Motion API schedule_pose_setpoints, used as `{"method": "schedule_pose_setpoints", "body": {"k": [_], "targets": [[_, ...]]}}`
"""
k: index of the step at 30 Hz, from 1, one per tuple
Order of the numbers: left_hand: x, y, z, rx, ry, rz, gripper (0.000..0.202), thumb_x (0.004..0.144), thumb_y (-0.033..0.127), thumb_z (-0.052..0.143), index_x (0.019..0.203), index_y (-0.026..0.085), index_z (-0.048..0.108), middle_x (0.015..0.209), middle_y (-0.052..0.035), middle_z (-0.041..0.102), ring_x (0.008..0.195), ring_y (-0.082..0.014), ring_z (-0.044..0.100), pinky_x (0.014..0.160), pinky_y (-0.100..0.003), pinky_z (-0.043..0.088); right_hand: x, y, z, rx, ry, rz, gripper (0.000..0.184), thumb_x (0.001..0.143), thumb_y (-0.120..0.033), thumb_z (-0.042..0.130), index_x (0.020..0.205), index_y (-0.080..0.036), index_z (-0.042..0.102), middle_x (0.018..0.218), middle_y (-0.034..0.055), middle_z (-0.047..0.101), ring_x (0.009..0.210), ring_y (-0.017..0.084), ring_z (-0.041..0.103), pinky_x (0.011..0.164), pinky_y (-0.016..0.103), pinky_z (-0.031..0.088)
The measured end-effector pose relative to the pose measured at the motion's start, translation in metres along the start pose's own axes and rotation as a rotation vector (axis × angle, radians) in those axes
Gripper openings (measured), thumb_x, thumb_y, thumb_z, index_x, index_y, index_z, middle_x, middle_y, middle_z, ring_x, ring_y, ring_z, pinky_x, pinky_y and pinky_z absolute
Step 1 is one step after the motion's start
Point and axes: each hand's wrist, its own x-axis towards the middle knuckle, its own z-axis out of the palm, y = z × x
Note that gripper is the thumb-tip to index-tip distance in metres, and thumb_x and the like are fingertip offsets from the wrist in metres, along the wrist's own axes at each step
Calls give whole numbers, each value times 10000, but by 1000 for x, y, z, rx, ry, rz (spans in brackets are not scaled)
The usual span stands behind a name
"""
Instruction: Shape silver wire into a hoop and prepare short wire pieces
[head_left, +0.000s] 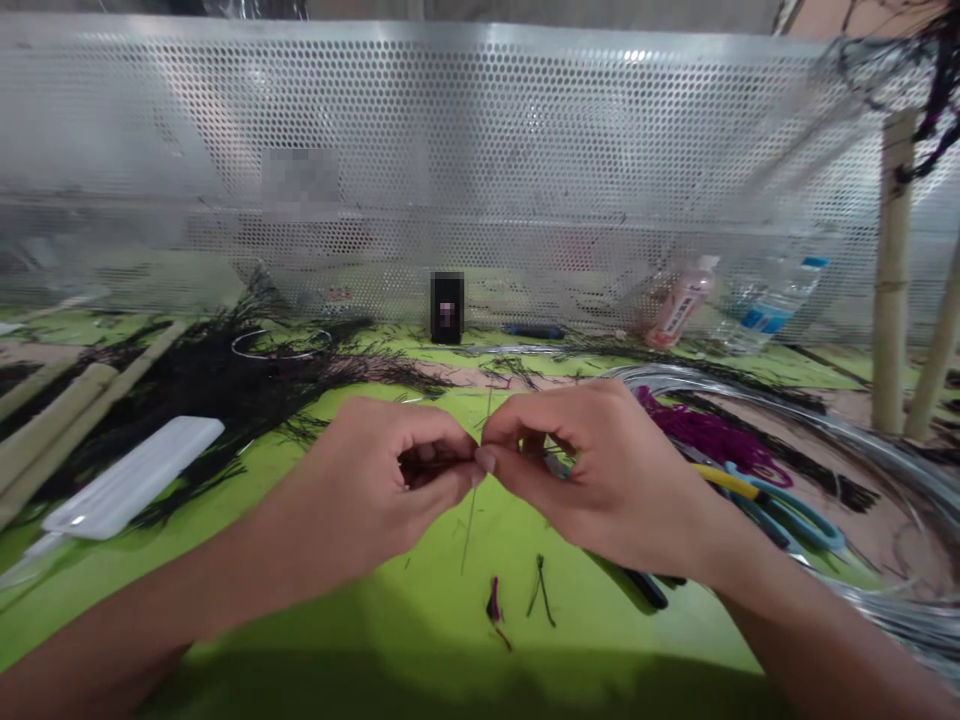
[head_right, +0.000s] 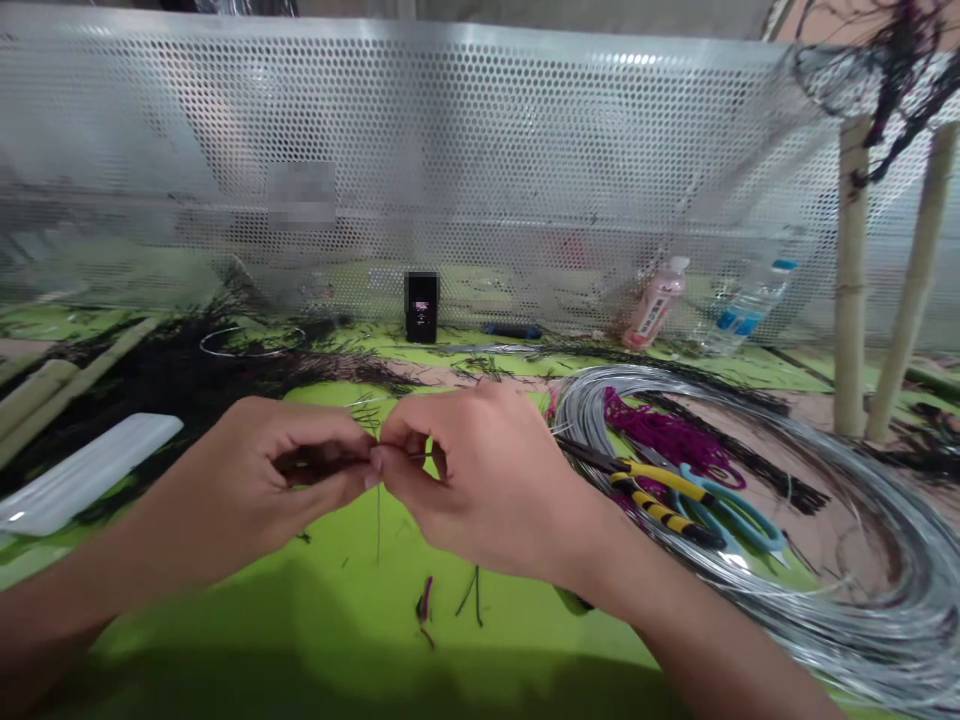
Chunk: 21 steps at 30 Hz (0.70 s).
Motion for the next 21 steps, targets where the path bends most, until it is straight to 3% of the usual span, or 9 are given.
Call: {"method": "schedule_pose_setpoints", "body": {"k": [9,12,14,17,19,21], "targets": [[-5,-3,13,199,234,259,152,919,156,653,779,213,645,655,69,634,551,-81,522,534,-246,340,-1,0,-3,328,-118,293,210,930,-248,607,739,-197,675,633,-32,623,510,96,518,438,236,356],[-4,-4,13,193,252,270,148,924,178,652,782,217,646,648,67,633,538,-86,517,524,-253,343,0,4,-3,302,-109,287,216,963,-278,609,769,-205,671,647,-29,655,499,102,565,428,234,376],[-2,-3,10,161,231,221,149,914,181,663,769,216,664,619,73,620,521,-80,503,501,-241,334,-1,7,-3,192,21,151,130,978,-261,631,872,-211,686,687,-33,700,535,106,622,463,231,423],[0,-1,3,93,197,149,180,905,187,673,727,213,676,560,82,569,493,-73,456,453,-219,306,-3,11,-2,-179,237,-251,82,1001,-184,638,1029,-217,708,870,-5,794,690,125,726,562,246,497],[-1,1,-1,62,198,137,190,913,207,676,723,215,685,557,80,560,493,-74,443,440,-211,305,-5,13,-1,-404,311,-475,109,1015,-165,633,1018,-207,733,931,21,815,755,140,755,615,263,536],[-3,2,-4,53,211,144,185,917,233,684,733,219,697,567,77,576,493,-76,436,434,-209,308,-7,13,-1,-491,367,-577,97,999,-149,660,979,-186,747,909,36,821,753,151,764,646,278,568]]}}
